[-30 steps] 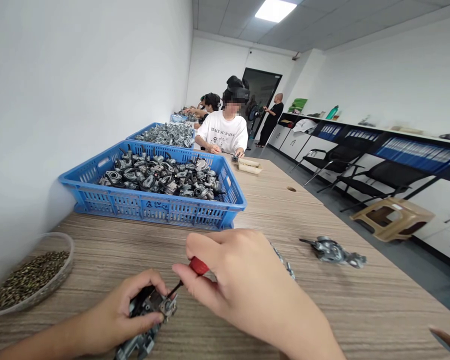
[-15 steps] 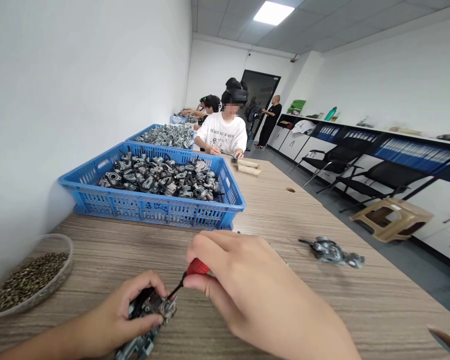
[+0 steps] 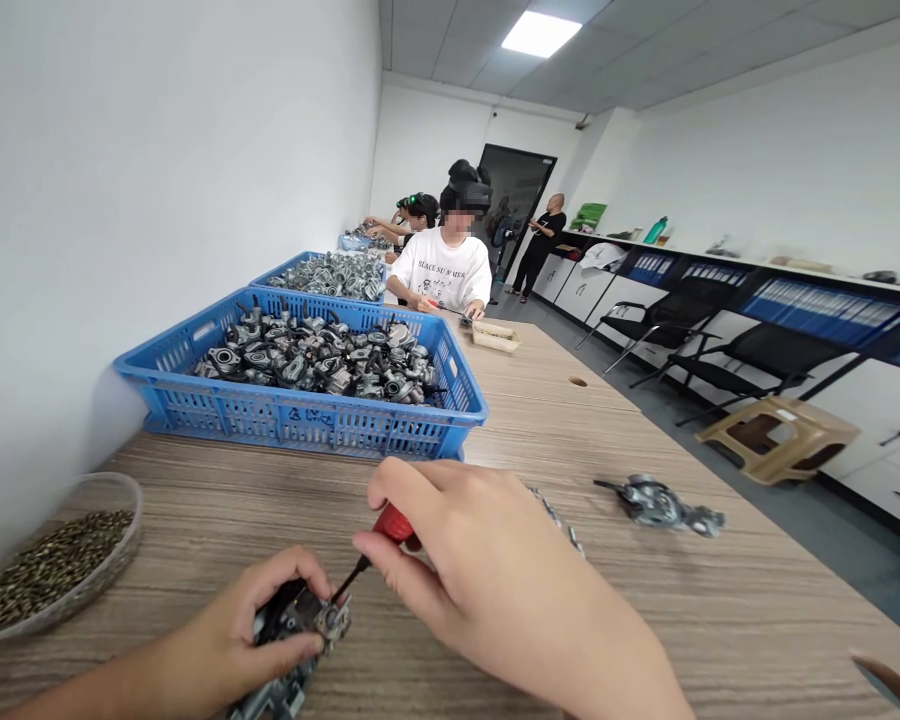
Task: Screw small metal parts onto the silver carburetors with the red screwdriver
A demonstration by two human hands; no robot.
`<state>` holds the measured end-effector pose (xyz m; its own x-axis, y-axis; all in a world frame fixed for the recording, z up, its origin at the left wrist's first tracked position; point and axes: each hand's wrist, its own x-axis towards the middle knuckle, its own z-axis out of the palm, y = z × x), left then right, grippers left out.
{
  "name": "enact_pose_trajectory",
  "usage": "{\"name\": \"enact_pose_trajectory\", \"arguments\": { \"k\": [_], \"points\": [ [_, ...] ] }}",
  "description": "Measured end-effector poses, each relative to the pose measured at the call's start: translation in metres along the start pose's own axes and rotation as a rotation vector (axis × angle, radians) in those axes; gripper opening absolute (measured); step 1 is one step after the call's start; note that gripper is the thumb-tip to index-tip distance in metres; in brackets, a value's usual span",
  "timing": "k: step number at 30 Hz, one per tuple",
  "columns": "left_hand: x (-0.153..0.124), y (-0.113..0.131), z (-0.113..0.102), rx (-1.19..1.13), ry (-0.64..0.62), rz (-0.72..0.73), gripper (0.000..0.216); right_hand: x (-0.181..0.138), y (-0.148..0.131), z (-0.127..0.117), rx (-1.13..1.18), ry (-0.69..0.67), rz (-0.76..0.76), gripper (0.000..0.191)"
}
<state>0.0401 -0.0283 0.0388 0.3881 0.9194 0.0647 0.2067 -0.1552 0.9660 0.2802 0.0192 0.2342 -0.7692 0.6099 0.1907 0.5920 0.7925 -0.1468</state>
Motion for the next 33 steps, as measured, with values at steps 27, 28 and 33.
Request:
{"name": "enact_pose_trajectory", "arguments": {
  "k": [27, 28, 33],
  "points": [
    [0.004, -0.015, 0.005, -0.044, 0.041, 0.277, 0.02, -0.014, 0.006, -0.013, 0.142, 0.0, -0.089, 0.009],
    [0.003, -0.014, 0.005, -0.026, 0.044, 0.25, 0.022, -0.013, 0.006, -0.012, 0.14, -0.002, -0.09, 0.009],
    [0.003, -0.013, 0.004, 0.033, 0.042, 0.158, 0.029, -0.01, 0.006, -0.008, 0.126, -0.006, -0.091, 0.011]
  ]
}}
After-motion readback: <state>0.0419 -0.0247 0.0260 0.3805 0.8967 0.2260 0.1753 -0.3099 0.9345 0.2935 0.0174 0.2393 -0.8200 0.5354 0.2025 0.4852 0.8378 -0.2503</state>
